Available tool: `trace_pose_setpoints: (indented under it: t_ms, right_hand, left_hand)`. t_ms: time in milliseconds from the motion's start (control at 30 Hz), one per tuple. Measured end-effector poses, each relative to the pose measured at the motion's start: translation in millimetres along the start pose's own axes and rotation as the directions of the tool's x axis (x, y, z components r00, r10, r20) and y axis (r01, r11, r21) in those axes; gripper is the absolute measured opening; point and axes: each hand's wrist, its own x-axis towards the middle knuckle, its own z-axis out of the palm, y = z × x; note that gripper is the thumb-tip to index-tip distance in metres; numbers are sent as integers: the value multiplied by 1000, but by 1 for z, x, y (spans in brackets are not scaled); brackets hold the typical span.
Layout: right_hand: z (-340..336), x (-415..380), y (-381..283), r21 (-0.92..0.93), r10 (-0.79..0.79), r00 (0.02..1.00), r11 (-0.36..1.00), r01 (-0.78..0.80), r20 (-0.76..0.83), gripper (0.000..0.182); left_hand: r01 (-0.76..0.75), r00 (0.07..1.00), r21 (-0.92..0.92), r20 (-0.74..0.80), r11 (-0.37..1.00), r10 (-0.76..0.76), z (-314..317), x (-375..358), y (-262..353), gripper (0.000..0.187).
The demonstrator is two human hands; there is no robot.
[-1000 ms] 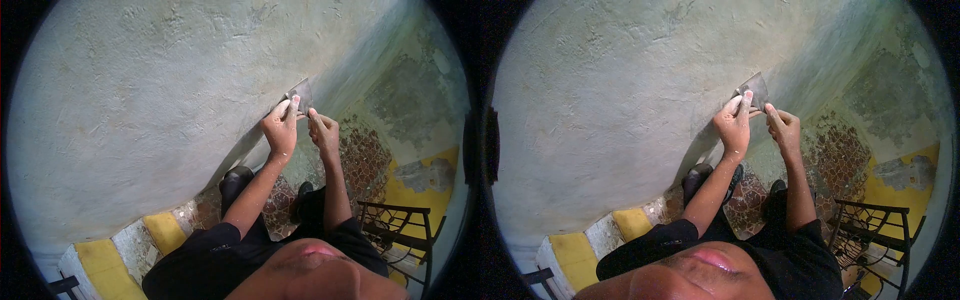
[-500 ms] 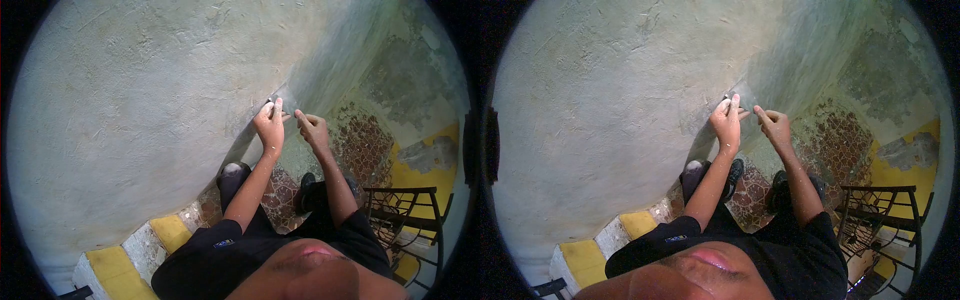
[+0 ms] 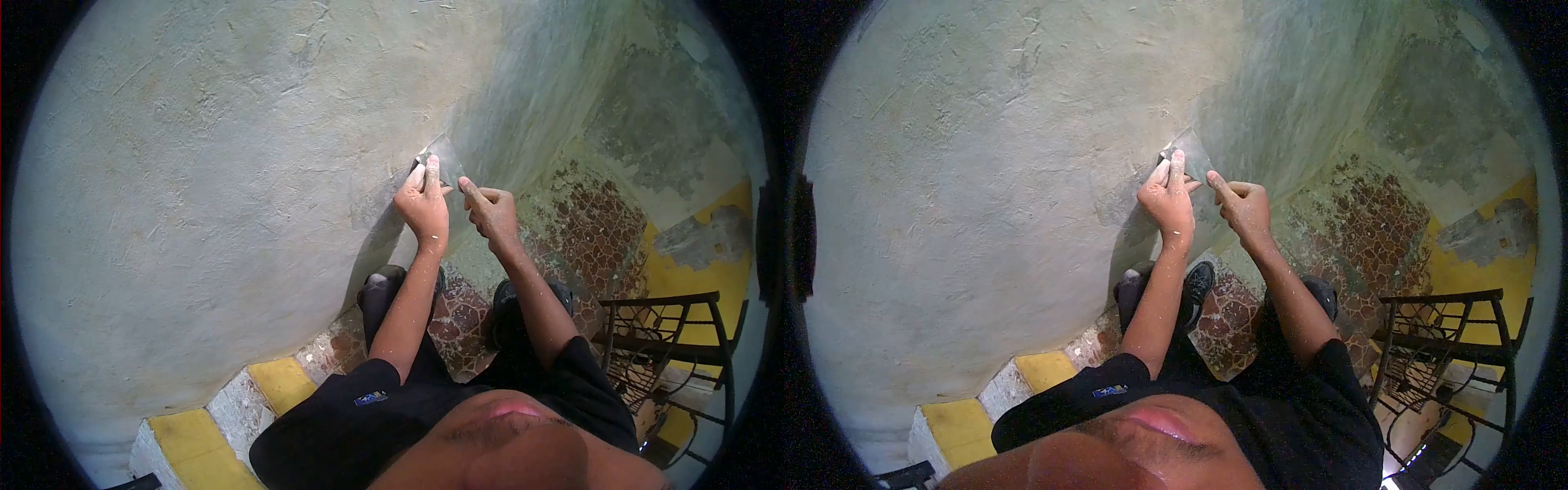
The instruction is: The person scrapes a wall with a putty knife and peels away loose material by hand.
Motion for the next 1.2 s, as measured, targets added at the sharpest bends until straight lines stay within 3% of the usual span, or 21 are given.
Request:
trace_pose_setpoints:
  t_ms: [100, 167, 267, 367, 400, 467, 500, 533, 600, 633, 733, 767, 800, 900, 933, 1067, 1133, 1200]
  right_hand:
    - [6, -8, -2, 140, 90, 996, 986, -93, 25, 56]
    - [12, -11, -1, 272, 125, 989, 952, -142, 79, 53]
    - [14, -9, -5, 330, 145, 983, 927, -176, 117, 52]
    - [16, -13, -20, 459, 148, 975, 863, -208, 164, 50]
    - [15, -13, -26, 468, 144, 976, 860, -205, 163, 50]
    - [11, -9, -36, 554, 102, 982, 814, -175, 160, 48]
    - [10, -5, -39, 561, 96, 983, 810, -169, 158, 48]
    - [8, 0, -40, 578, 91, 983, 799, -166, 157, 48]
    - [0, 8, -41, 596, 75, 986, 789, -148, 146, 47]
    - [-4, 9, -38, 597, 101, 981, 782, -182, 166, 47]
    - [-12, 11, -26, 585, 136, 968, 776, -236, 210, 48]
    - [-14, 11, -22, 573, 143, 963, 779, -253, 229, 49]
    - [-14, 8, -22, 570, 148, 962, 781, -256, 229, 49]
    - [-19, 0, -28, 466, 196, 970, 851, -241, 144, 49]
    - [-20, -1, -27, 388, 173, 978, 898, -206, 120, 49]
    - [-20, -3, -15, 203, 43, 996, 977, -60, 83, 51]
    - [-14, -3, -13, 183, 25, 997, 982, -38, 73, 53]
    - [-11, -5, -13, 161, 8, 998, 987, -18, 60, 54]
  left_hand:
    - [-79, 995, 164, -41, 983, 87, 5, 3, 2, 26]
    - [-232, 964, 275, -61, 933, 258, 8, 9, -4, 27]
    - [-295, 939, 406, -46, 865, 342, 16, 9, 13, 25]
    - [-299, 945, 471, 27, 830, 325, 27, 14, 29, 22]
    - [-306, 943, 473, 34, 826, 330, 33, 19, 30, 22]
    - [-318, 948, 291, 89, 902, 306, 47, 30, 31, 22]
    - [-458, 887, 335, 109, 823, 449, 57, 30, 39, 25]
    - [-467, 882, 330, 118, 820, 455, 59, 27, 41, 25]
    - [-330, 931, 274, 252, 903, 264, 60, 17, 44, 25]
    - [-270, 936, 147, 270, 952, 224, 59, 10, 33, 28]
    - [-229, 950, 241, 267, 943, 162, 38, -8, 15, 30]
    - [-91, 955, 272, 298, 958, 6, 31, -14, 19, 30]
    - [-85, 955, 272, 296, 959, 1, 29, -13, 17, 30]
    - [-295, 931, 170, 273, 940, 242, 31, -8, 9, 32]
    - [-294, 931, 162, 272, 942, 244, 30, -7, 8, 32]
    - [-170, 970, 93, 193, 981, 150, 16, 1, 4, 30]
    - [-33, 985, 70, 169, 997, 21, 9, 6, 8, 29]
    - [-19, 993, -7, 114, 1000, 20, 12, 6, 10, 29]
